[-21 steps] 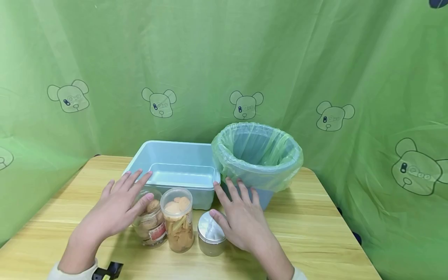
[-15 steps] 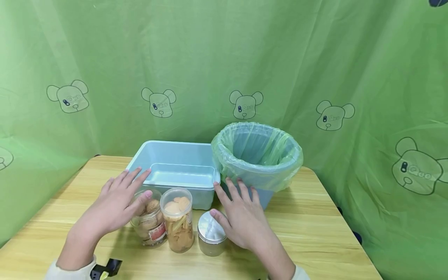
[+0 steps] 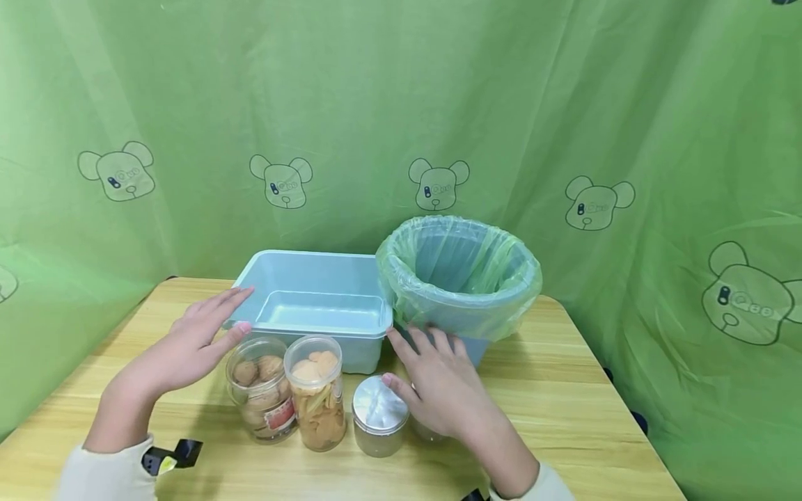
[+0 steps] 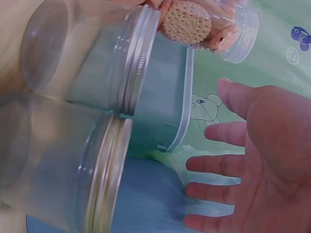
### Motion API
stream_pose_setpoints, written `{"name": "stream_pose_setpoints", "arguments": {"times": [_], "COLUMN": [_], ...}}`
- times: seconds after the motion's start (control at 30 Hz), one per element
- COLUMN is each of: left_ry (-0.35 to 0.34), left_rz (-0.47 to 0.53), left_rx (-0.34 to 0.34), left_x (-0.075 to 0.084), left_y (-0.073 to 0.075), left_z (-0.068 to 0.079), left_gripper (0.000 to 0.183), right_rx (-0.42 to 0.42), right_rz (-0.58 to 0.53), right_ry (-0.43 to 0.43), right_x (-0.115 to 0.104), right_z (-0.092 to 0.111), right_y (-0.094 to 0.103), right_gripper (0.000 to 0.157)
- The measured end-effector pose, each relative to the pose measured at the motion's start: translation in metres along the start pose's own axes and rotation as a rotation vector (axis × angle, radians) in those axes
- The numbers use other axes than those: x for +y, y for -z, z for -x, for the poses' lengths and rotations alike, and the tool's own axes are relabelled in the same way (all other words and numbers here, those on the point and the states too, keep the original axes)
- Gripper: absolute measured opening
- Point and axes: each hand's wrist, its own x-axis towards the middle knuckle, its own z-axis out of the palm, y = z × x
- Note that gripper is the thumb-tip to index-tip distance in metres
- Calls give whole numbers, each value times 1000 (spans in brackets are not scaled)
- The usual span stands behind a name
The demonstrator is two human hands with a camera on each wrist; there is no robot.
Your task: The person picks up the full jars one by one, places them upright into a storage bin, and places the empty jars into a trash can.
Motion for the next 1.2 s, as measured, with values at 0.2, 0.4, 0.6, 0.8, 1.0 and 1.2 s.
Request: {"name": "stream_pose_setpoints", "arguments": {"times": [0.2,0.4,0.6,0.8,1.0,1.2], "left_ry": [-35,-26,34,94,217,329], "left_rz": [61,121,200,324,553,841], "left_rx": [21,53,80,114,136,179], "left_x": [-22,-38,-51,-61,-64,-68], "left_y": [3,1,-4,-12,-17,-21], "left_z": [-7,-12,-16,-20,-23,-25], "left_gripper": [59,58,58,56,51,44], "right_rx": [-43,-97,-112,-119,-119,-111], "right_rz": [-7,-31,-35,-28,-29,-17], "right_ry": [19,46,64,82,91,130], "right_x": [4,11,18,22,22,16], "right_z": [1,3,6,11,12,6], "right_y": [-1,-4,-9,-13,-14,-13], "right_gripper": [63,63,63,63,64,65]}}
